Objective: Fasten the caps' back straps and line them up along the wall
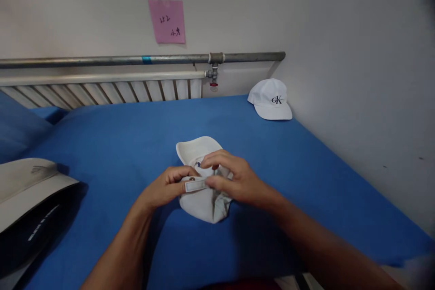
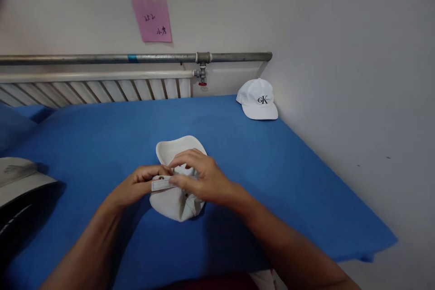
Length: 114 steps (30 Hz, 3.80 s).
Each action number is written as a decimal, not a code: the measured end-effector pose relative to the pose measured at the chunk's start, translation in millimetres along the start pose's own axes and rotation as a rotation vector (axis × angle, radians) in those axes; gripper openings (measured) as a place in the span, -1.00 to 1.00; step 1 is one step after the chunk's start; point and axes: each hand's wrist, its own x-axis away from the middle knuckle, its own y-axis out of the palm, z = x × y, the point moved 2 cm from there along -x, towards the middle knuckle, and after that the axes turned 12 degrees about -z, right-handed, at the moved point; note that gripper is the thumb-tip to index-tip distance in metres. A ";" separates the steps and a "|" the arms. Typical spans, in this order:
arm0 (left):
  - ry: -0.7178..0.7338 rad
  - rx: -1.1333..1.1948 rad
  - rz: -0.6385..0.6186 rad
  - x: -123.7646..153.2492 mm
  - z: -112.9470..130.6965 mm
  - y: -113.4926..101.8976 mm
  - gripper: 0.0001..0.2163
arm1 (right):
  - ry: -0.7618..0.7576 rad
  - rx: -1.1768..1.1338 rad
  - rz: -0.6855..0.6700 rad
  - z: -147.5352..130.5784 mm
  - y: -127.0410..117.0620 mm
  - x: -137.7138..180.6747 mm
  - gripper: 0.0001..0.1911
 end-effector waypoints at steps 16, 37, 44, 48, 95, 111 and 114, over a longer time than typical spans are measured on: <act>-0.184 -0.140 -0.339 -3.5 -5.6 -4.8 -0.79 | 0.105 -0.359 -0.206 7.3 7.4 4.4 -0.91; -0.150 0.575 0.148 -9.5 -10.0 -6.1 -0.71 | 0.133 -0.104 -0.133 18.2 -4.8 5.0 -0.83; -0.109 0.684 0.360 -14.5 -11.7 -2.9 -0.70 | -0.028 0.175 -0.043 17.7 5.7 2.6 -0.87; -0.103 0.687 0.370 -17.2 -11.9 0.0 -0.70 | 0.009 0.287 0.023 17.9 8.7 2.9 -0.84; -0.122 0.444 0.350 -18.1 -7.0 7.2 -0.76 | 0.216 0.258 -0.072 23.0 10.8 1.8 -0.91; -0.075 0.230 0.182 -1.6 -0.4 -4.8 -0.82 | 0.420 -0.195 -0.291 13.6 -13.5 9.1 -0.84; -0.056 0.132 0.022 -0.2 3.4 -2.6 -0.81 | 0.406 -0.168 -0.340 6.2 -17.8 11.0 -0.87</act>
